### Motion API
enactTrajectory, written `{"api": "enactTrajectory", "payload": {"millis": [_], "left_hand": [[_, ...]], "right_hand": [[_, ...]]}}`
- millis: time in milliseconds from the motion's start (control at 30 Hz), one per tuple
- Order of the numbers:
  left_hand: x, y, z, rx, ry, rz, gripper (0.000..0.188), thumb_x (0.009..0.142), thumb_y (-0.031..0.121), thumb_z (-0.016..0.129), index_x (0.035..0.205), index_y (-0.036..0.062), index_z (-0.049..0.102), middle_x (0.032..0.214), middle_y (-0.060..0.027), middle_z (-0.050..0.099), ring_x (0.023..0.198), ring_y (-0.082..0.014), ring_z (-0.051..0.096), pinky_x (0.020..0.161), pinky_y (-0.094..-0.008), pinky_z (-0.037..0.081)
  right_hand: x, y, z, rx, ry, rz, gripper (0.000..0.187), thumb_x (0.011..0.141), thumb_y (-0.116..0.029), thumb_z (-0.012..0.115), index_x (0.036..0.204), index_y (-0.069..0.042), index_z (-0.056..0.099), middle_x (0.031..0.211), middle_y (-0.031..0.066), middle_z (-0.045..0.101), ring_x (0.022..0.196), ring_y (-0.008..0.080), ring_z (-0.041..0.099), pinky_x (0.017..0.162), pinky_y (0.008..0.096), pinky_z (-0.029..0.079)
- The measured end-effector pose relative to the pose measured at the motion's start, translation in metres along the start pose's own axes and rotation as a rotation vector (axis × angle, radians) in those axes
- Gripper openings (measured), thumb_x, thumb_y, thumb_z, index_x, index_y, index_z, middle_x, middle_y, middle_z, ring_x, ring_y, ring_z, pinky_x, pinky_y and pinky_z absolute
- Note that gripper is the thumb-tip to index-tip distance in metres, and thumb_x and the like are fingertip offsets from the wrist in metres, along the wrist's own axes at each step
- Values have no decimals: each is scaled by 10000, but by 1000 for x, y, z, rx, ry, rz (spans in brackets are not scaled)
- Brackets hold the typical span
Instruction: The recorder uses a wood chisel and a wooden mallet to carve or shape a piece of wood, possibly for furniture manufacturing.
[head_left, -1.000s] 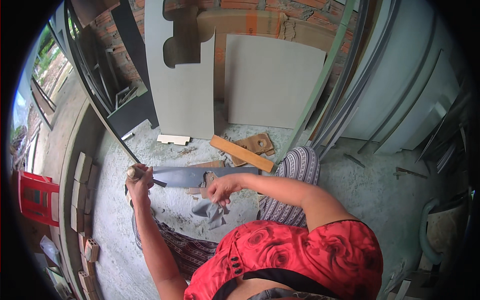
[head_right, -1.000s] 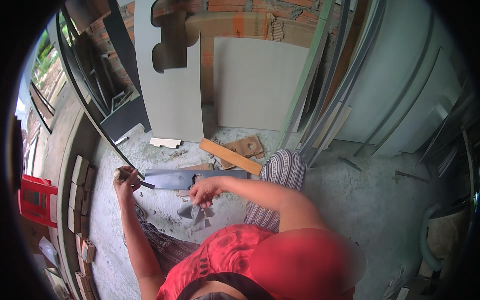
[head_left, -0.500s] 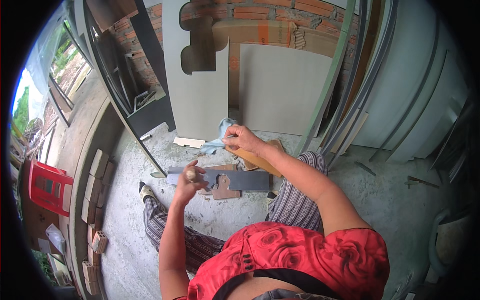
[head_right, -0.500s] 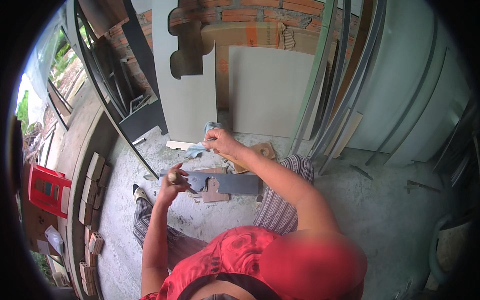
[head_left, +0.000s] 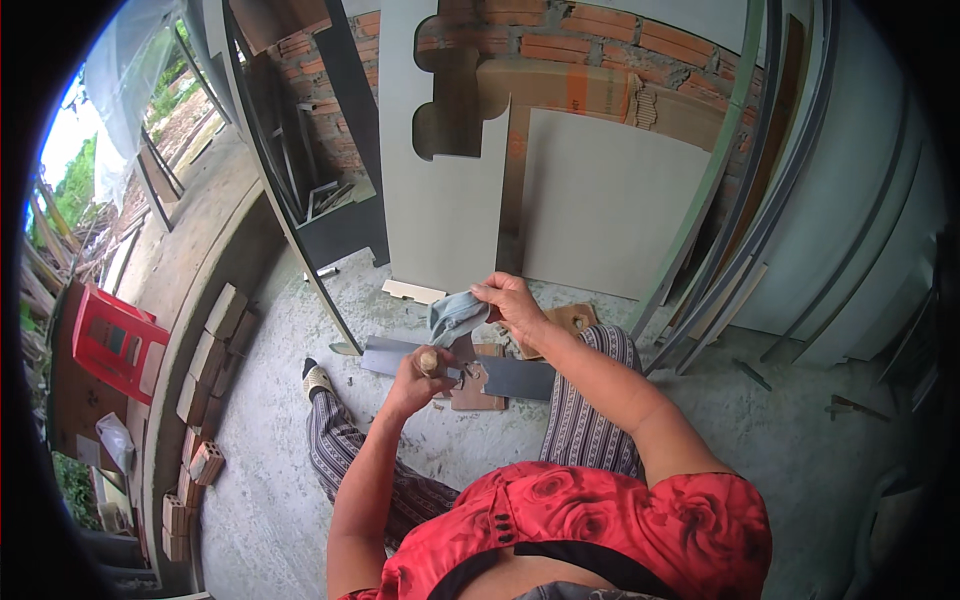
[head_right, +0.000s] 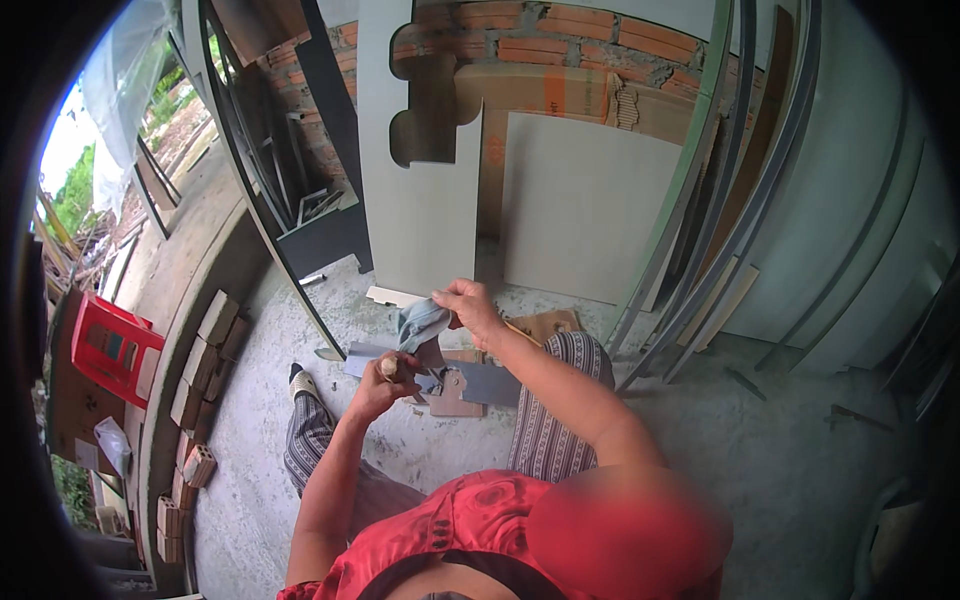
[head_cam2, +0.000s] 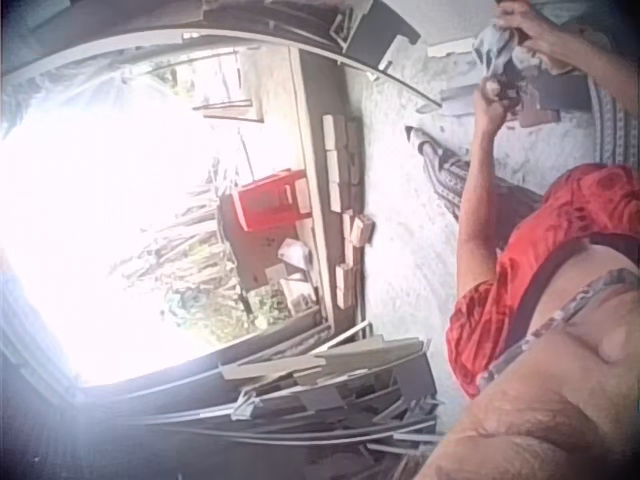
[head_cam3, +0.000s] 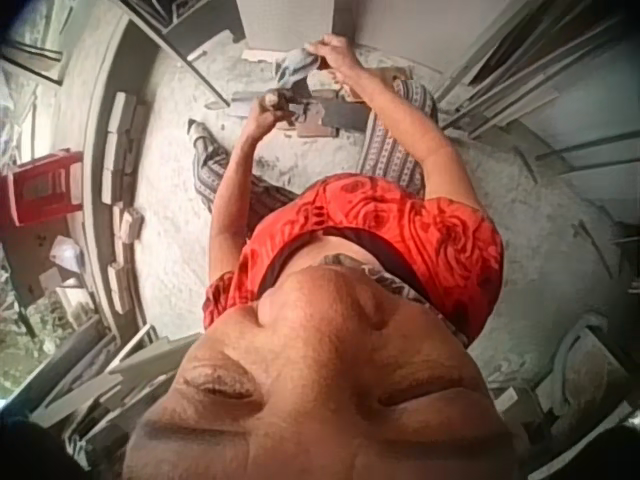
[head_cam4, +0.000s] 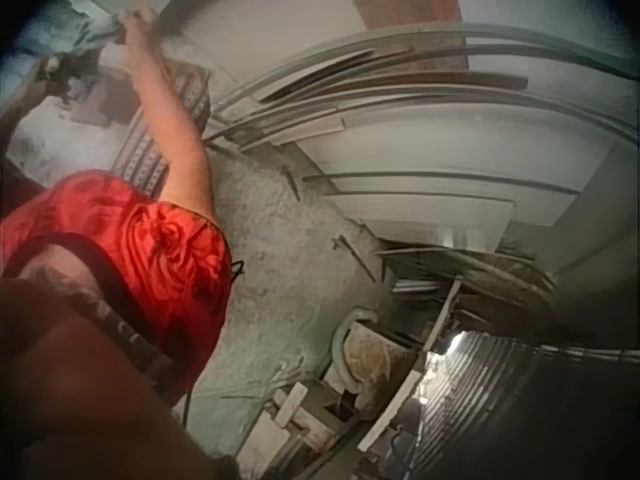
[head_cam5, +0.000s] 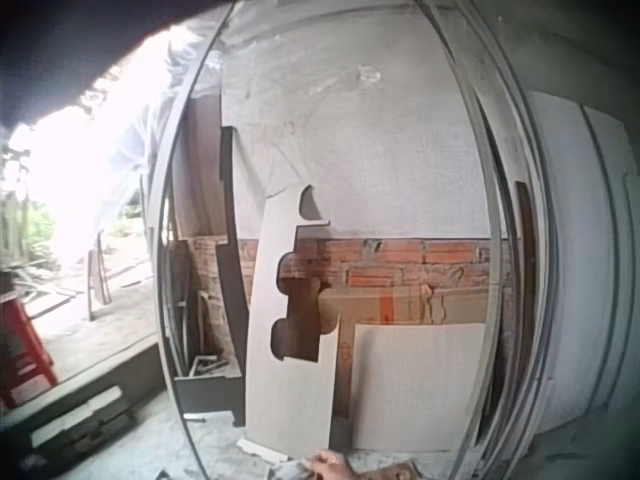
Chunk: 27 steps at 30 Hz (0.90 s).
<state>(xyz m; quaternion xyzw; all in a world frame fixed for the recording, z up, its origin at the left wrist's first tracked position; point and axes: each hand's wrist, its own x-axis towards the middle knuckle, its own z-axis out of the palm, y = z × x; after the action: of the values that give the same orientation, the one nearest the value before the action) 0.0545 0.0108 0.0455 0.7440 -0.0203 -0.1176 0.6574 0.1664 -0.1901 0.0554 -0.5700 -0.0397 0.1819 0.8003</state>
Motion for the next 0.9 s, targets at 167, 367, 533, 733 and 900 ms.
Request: {"api": "enactTrajectory", "payload": {"millis": [167, 367, 533, 733, 900], "left_hand": [[-5, 3, -16, -82, 117, 16, 325, 655, -69, 712, 944, 14, 589, 774, 0, 586, 687, -86, 562, 615, -253, 490], [-7, 16, -21, -150, 217, 17, 324, 650, -71, 693, 941, 26, 588, 790, -8, 608, 733, -102, 594, 671, -248, 492], [-1, 12, -19, 29, 174, 13, 292, 608, -14, 690, 874, 45, 586, 889, -22, 559, 792, -133, 561, 713, -277, 485], [5, 20, -9, 103, -1, 74, 268, 621, -23, 682, 858, 58, 586, 853, 19, 528, 778, -102, 543, 692, -250, 471], [5, 19, -8, 208, 45, 146, 295, 598, 5, 720, 865, 46, 601, 1156, -94, 495, 958, -200, 563, 820, -312, 477]], "right_hand": [[24, 31, -9, -102, 94, -31, 143, 822, -150, 686, 799, -47, 590, 664, 10, 589, 497, 79, 519, 430, 225, 398], [20, 32, -7, -935, 183, -372, 265, 750, -220, 722, 884, -46, 573, 614, 56, 582, 557, 207, 562, 571, 357, 470], [3, 20, 6, -968, 44, -611, 433, 726, -243, 732, 1102, -93, 581, 664, 50, 542, 612, 217, 558, 613, 346, 477], [-15, 24, 21, -855, -494, -243, 405, 738, -197, 659, 1137, -139, 616, 775, 81, 645, 703, 215, 617, 640, 331, 474], [13, 45, 11, -798, -431, -294, 103, 769, -146, 601, 749, -51, 633, 633, 84, 609, 585, 207, 601, 578, 333, 467]]}}
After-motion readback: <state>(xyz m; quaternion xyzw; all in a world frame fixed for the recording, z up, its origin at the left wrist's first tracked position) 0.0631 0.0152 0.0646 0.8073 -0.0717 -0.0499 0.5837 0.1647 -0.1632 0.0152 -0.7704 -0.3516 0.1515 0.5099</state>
